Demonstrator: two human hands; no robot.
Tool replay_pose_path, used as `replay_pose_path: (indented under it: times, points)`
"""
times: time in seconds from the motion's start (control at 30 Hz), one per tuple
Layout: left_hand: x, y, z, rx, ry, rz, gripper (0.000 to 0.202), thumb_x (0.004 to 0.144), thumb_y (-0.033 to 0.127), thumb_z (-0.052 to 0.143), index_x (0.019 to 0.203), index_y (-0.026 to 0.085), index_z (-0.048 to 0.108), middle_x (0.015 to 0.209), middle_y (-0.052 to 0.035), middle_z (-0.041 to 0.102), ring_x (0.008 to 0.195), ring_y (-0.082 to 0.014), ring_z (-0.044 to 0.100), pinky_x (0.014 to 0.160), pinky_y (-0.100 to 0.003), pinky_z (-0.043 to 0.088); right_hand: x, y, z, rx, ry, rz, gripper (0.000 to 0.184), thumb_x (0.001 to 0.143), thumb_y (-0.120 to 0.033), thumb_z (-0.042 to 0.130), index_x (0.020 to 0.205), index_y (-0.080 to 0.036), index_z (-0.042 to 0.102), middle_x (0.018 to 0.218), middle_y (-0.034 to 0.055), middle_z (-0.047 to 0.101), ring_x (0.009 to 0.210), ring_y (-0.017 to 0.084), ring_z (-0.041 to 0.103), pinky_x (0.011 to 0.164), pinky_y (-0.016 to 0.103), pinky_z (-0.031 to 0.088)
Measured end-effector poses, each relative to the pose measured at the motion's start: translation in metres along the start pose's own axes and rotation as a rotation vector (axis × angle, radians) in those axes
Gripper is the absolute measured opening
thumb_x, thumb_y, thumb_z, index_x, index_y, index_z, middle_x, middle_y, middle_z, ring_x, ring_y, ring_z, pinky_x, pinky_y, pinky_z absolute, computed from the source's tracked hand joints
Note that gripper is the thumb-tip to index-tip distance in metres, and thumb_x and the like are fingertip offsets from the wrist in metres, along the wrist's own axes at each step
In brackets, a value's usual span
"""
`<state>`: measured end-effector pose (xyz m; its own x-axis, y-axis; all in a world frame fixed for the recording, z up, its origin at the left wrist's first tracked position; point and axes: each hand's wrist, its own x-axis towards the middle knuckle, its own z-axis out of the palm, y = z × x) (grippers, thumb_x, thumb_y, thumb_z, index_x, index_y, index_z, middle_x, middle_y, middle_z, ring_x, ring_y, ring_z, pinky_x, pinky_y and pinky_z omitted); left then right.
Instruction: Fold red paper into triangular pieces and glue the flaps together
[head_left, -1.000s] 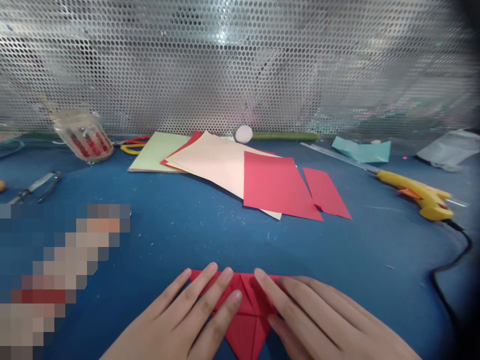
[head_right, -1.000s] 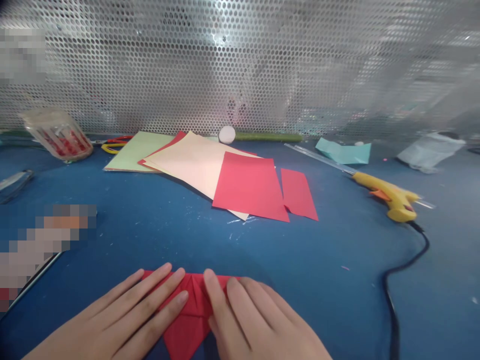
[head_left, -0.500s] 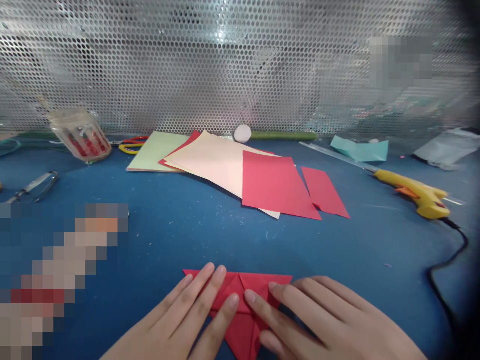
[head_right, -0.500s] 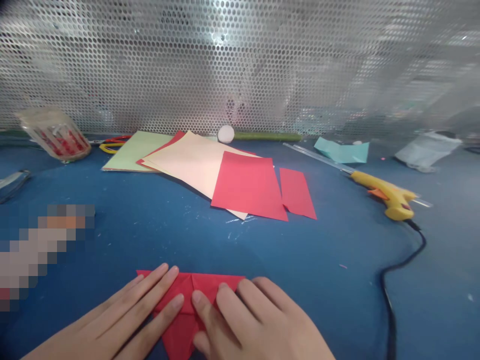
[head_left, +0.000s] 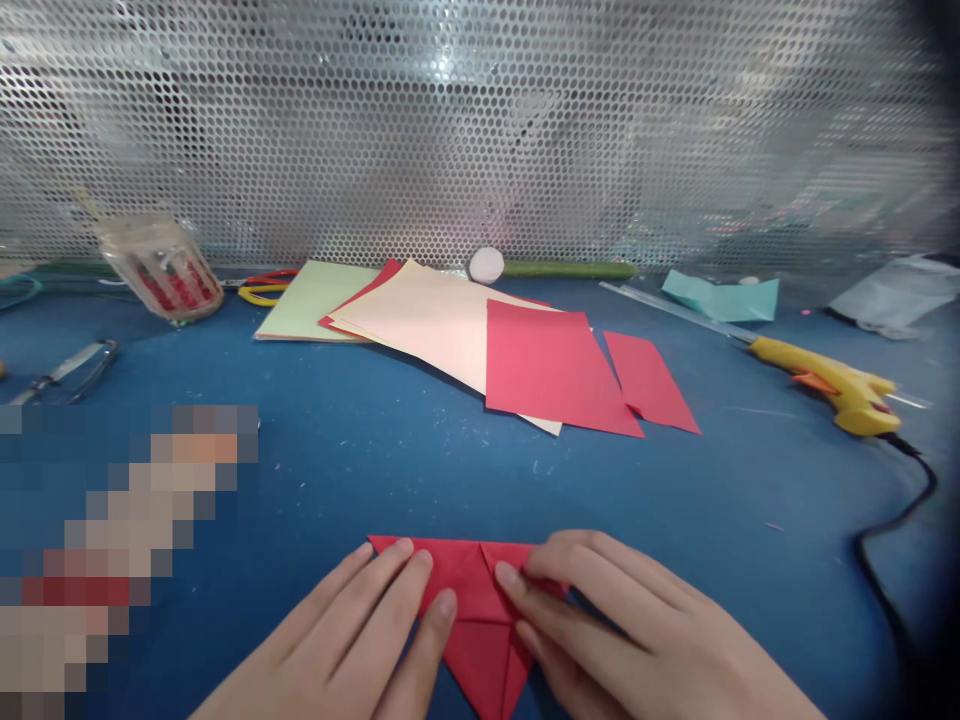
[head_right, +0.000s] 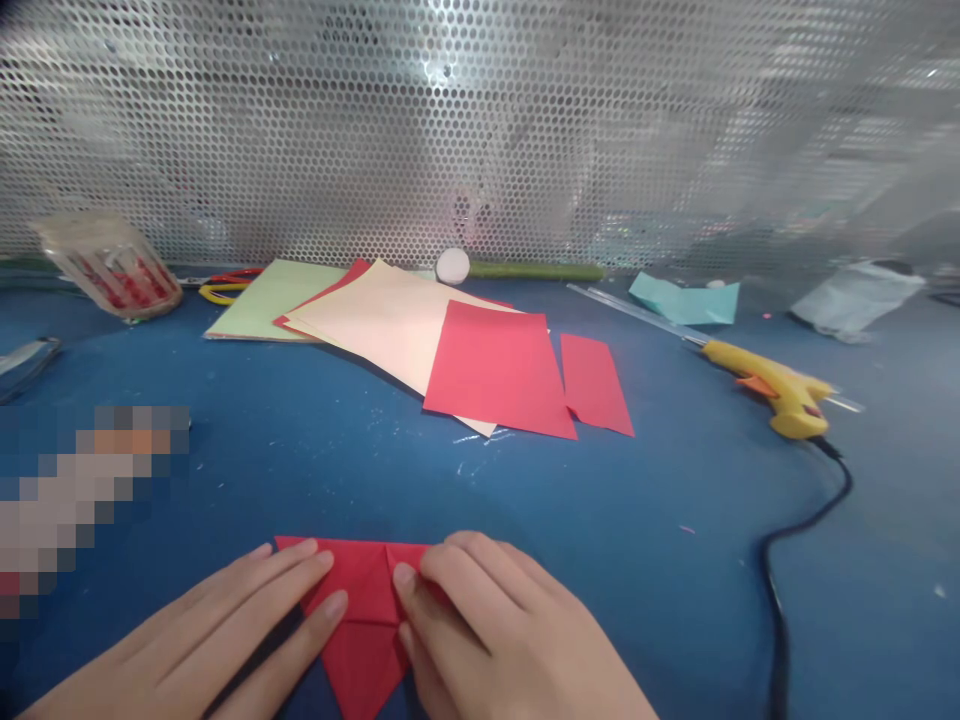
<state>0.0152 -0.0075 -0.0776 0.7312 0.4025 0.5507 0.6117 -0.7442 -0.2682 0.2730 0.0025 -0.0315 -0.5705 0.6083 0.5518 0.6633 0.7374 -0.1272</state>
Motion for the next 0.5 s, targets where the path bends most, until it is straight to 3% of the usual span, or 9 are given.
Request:
replay_pose_path:
  times: [0.17, 0.37, 0.5]
  points:
    - [-0.001, 0.000, 0.000, 0.000, -0.015, -0.020, 0.043, 0.101, 0.005, 0.038, 0.125, 0.022, 0.070, 0.124, -0.0052, 0.074, 0.124, -0.0200, 0.064, 0.117, -0.033, 0.038, -0.007, 0.004, -0.002, -0.030, -0.036, -0.101, 0.044, 0.112, -0.010, 0.032, 0.100, -0.021, 0.073, 0.088, -0.0014, 0.080, 0.080, 0.013, 0.077, 0.078, 0.022, 0.062]
    - [0.001, 0.001, -0.005, 0.000, -0.015, 0.028, 0.039, 0.098, 0.003, 0.041, 0.119, 0.019, 0.069, 0.123, -0.0052, 0.075, 0.133, -0.0193, 0.058, 0.123, -0.033, 0.029, -0.013, 0.005, 0.001, -0.075, -0.021, -0.128, 0.039, 0.109, -0.009, 0.038, 0.094, -0.022, 0.072, 0.090, -0.0019, 0.082, 0.080, 0.015, 0.078, 0.070, 0.026, 0.063]
    - [0.011, -0.005, -0.015, -0.066, -0.055, 0.040, 0.038, 0.097, 0.003, 0.044, 0.118, 0.019, 0.071, 0.120, -0.0009, 0.078, 0.124, -0.0152, 0.064, 0.126, -0.028, 0.023, -0.010, 0.005, 0.001, -0.053, 0.005, -0.134, 0.041, 0.111, -0.013, 0.039, 0.089, -0.022, 0.072, 0.085, -0.0024, 0.081, 0.076, 0.013, 0.077, 0.075, 0.026, 0.061]
